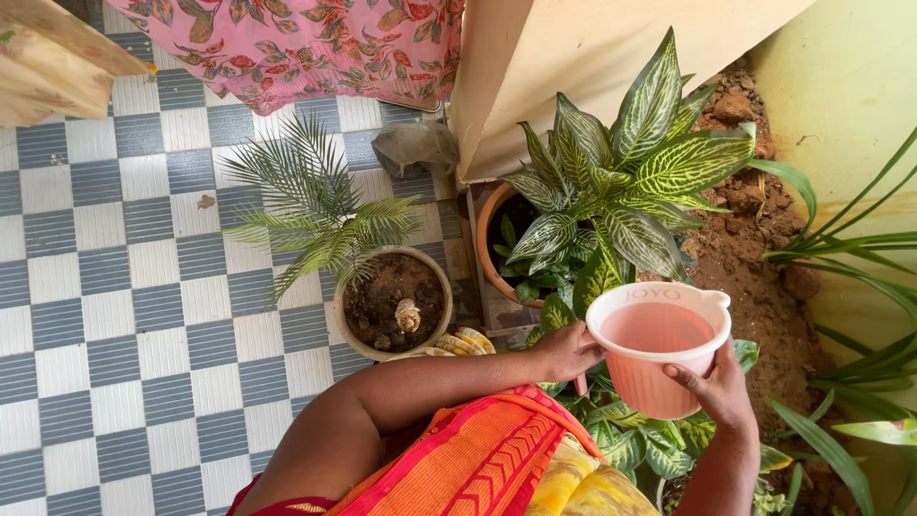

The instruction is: The person waters several potted plants using a pink plastic mug, moving between different containers and a large bucket of water.

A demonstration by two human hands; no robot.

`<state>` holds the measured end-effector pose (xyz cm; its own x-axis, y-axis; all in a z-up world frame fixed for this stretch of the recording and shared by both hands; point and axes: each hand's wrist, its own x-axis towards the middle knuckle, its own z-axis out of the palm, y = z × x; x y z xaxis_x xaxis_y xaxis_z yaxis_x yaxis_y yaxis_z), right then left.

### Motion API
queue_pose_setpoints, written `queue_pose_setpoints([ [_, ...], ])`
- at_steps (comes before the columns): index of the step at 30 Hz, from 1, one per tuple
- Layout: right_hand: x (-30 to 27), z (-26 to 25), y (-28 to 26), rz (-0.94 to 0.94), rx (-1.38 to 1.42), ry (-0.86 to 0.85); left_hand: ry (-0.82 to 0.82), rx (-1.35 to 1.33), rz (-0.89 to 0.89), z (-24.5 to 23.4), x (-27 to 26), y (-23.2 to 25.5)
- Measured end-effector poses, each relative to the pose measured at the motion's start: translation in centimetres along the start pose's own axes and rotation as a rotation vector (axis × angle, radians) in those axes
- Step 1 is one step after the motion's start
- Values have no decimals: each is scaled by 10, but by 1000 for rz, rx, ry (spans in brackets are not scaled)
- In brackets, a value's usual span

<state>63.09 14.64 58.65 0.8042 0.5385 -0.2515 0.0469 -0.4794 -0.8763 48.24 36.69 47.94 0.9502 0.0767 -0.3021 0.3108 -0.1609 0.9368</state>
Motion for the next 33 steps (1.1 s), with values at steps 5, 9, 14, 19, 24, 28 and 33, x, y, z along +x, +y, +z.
queue_pose_setpoints([
  [5, 27, -10, -20, 76, -146, -23, 10, -60, -41, 19, 33, -17],
  [9, 39, -14, -26, 112, -200, -36, -37, -142, -105, 27, 49, -29],
  [14, 52, -18, -32, 85, -115, -91, 1, -283, 18, 41, 66, -40],
  [19, 59, -22, -39, 90, -138, -107, -33, -381, -11, 40, 66, -31],
  [24, 61, -27, -44, 69, -225, -112, -52, -489, -30, 39, 64, -19],
  [28, 61, -31, -45, 67, -246, -108, -79, -511, -123, 46, 68, -18],
  [33, 59, -32, -47, 102, -274, -83, -25, -492, -15, 57, 76, -29],
])
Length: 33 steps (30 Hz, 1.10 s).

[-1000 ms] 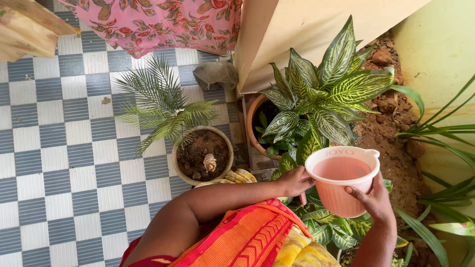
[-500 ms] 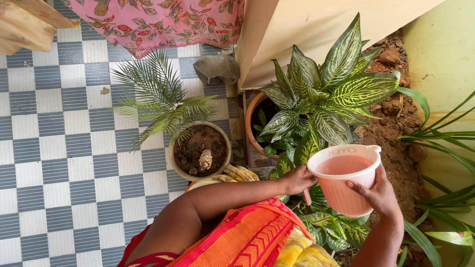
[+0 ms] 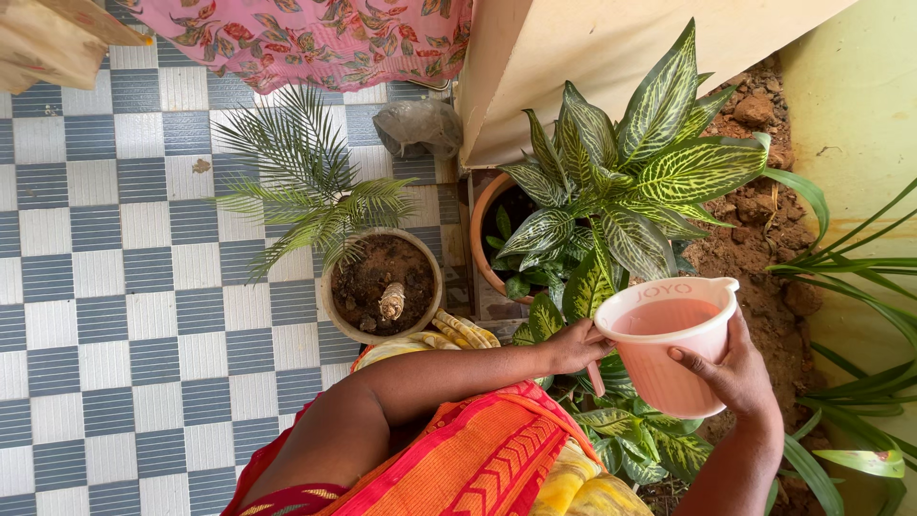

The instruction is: The person waters several potted plants using a pink plastic mug, moving between different containers and a large bucket of water.

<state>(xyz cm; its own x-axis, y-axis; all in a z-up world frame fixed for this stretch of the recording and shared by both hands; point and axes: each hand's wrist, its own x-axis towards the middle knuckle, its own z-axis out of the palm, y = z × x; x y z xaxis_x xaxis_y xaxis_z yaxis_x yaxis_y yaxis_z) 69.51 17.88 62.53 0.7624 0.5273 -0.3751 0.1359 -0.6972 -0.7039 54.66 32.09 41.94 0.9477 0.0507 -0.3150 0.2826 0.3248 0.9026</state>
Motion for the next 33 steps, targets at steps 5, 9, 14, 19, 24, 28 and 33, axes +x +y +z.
queue_pose_setpoints([
  [5, 2, -1, -8, 2, -26, 2, -18, -102, -74, 2, -1, 5],
  [9, 6, -2, -17, -16, -26, -9, -21, -136, -89, 0, -3, 11],
  [14, 14, -3, -25, -57, -26, -21, -26, -205, -38, -3, 4, 6],
  [19, 21, -4, -33, -27, -84, -14, -8, -256, -16, -3, 12, 3],
  [24, 26, -7, -29, -16, -97, -13, -19, -190, -60, -5, 17, 2],
  [28, 29, -13, 1, -94, 76, -25, 14, -38, 67, -9, 10, 24],
  [33, 16, -19, 82, -169, 357, 19, 177, 448, 178, 4, -22, 84],
])
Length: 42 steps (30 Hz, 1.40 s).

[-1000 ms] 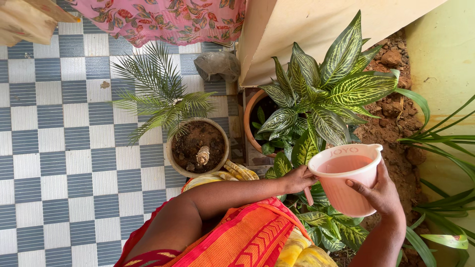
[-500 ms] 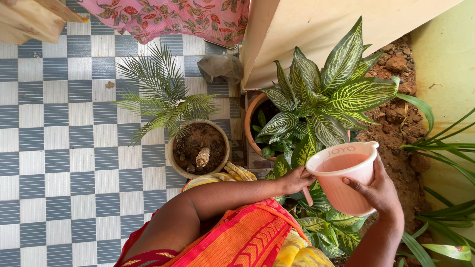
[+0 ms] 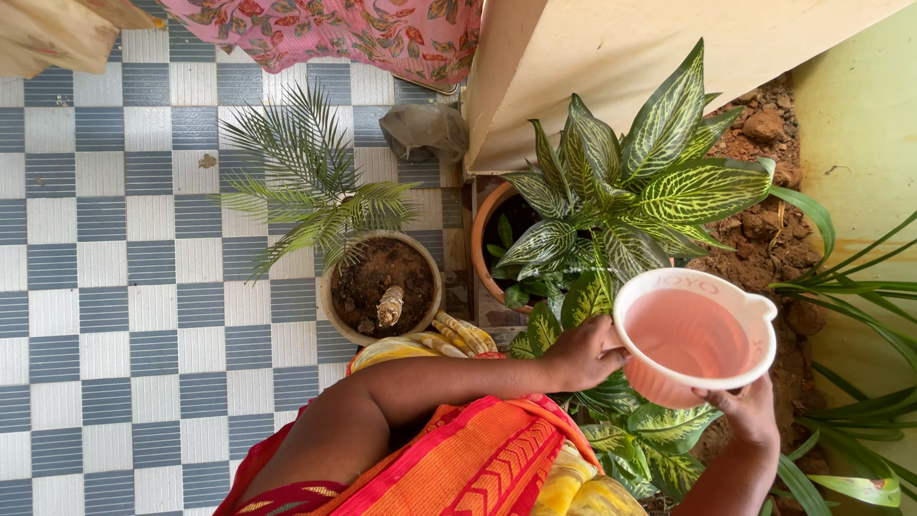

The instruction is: The person waters several potted plants using a pink plastic mug, moving between different containers and a large bucket of water.

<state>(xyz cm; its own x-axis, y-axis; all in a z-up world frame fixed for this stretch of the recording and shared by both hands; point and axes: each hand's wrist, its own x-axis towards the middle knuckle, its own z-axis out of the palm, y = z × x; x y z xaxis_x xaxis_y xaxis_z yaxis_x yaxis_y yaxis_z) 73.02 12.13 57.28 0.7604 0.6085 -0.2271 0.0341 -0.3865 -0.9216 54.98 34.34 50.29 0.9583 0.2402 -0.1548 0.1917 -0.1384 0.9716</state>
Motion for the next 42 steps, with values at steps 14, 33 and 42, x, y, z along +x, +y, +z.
queue_pose_setpoints([
  [14, 6, 7, -19, 278, -284, 38, -161, -573, -220, 42, 8, -46],
  [33, -8, -16, -14, 38, -88, -26, -34, -312, 49, 14, -6, 0],
  [42, -20, -21, 5, 95, -117, 12, -118, -509, -25, 35, -1, -20],
])
